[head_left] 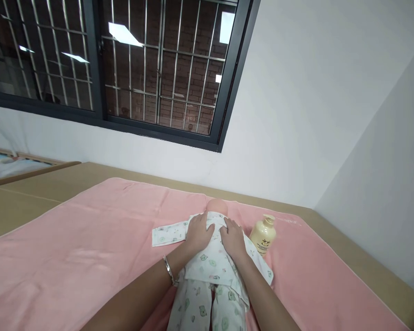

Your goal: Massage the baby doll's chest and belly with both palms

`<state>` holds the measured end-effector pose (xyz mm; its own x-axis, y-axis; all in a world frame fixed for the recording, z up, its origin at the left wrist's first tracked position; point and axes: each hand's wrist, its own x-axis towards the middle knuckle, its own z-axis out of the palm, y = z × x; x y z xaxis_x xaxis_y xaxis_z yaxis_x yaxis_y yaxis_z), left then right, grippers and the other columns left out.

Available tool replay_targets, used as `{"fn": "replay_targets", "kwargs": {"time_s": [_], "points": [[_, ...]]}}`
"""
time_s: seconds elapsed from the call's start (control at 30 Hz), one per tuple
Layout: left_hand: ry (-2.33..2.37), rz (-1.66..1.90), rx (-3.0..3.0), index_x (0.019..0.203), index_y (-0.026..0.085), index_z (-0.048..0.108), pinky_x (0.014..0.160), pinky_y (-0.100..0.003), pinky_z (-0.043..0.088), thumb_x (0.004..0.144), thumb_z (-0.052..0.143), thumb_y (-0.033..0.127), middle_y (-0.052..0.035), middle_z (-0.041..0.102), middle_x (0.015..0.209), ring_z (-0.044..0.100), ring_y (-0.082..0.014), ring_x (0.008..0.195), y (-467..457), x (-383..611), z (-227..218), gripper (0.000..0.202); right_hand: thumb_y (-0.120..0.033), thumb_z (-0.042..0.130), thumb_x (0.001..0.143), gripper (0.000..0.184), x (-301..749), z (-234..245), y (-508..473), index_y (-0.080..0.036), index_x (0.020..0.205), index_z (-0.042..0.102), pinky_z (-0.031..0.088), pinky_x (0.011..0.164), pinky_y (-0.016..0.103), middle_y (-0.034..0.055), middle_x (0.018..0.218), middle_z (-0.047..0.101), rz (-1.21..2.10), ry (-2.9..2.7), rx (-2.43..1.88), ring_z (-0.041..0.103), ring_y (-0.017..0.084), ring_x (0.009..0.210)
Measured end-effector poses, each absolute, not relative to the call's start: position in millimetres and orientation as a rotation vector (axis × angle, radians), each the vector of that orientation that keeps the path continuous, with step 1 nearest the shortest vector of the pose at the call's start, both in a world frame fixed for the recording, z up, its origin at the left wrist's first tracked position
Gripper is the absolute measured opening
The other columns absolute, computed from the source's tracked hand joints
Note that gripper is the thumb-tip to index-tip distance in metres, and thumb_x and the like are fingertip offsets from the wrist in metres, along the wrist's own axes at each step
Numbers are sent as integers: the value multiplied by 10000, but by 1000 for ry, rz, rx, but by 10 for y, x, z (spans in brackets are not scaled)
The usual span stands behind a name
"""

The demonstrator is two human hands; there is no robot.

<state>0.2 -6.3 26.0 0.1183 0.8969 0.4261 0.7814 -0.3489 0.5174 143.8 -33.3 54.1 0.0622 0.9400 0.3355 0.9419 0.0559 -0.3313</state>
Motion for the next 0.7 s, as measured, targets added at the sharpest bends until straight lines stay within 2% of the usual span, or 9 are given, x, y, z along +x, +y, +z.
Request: {"fn": "replay_targets", "kwargs": {"time_s": [0.07, 0.13, 0.2, 0.27, 0.4, 0.53, 0.7], "points": [[1654, 1050, 2247, 1378, 146, 435, 985, -372, 388, 907, 435, 361, -122, 635, 1193, 555, -262, 1143, -74, -3, 263, 519, -224, 347, 886, 436, 1436, 556, -361, -150, 1219, 619, 344, 988, 296, 101, 1248, 629, 17, -1881, -1824, 540, 212, 1169], [1703, 1071, 2253, 1338, 152, 476, 943, -371, 413, 913, 428, 342, -119, 656, 1127, 576, -259, 1089, -130, 10, 292, 468, -250, 351, 897, 382, 1409, 577, -420, -179, 1099, 668, 396, 848, 252, 80, 1098, 692, 12, -1832, -1850, 610, 191, 1015], [1807, 1085, 2250, 1261, 154, 533, 896, -372, 431, 920, 417, 323, -118, 664, 1066, 584, -259, 1040, -208, 36, 334, 398, -285, 372, 902, 344, 1371, 595, -484, -184, 982, 691, 392, 732, 241, 83, 963, 715, -37, -1750, -1956, 636, 186, 882], [1901, 1065, 2247, 1160, 155, 581, 849, -370, 444, 925, 406, 320, -116, 661, 1018, 581, -259, 1006, -276, 61, 375, 336, -299, 391, 898, 329, 1338, 608, -529, -181, 910, 699, 373, 684, 245, 93, 892, 715, -100, -1702, -2044, 641, 187, 822], [1979, 994, 2223, 1070, 156, 596, 795, -363, 452, 925, 400, 340, -114, 638, 1011, 564, -259, 991, -317, 79, 416, 305, -303, 383, 898, 339, 1316, 626, -547, -196, 957, 700, 372, 692, 260, 94, 925, 716, -114, -1684, -2081, 646, 197, 846], [1941, 971, 2244, 1154, 155, 569, 833, -379, 444, 924, 395, 353, -120, 623, 1051, 550, -268, 1016, -255, 51, 393, 350, -308, 376, 895, 383, 1336, 619, -505, -222, 1154, 645, 396, 759, 283, 88, 1096, 689, -54, -1685, -2061, 627, 220, 978], [1769, 1006, 2280, 1274, 150, 522, 943, -393, 414, 924, 392, 348, -125, 620, 1125, 533, -273, 1107, -129, 11, 297, 423, -274, 356, 884, 423, 1387, 564, -411, -159, 1198, 617, 389, 885, 296, 115, 1196, 644, 5, -1733, -1945, 559, 234, 1120]]}}
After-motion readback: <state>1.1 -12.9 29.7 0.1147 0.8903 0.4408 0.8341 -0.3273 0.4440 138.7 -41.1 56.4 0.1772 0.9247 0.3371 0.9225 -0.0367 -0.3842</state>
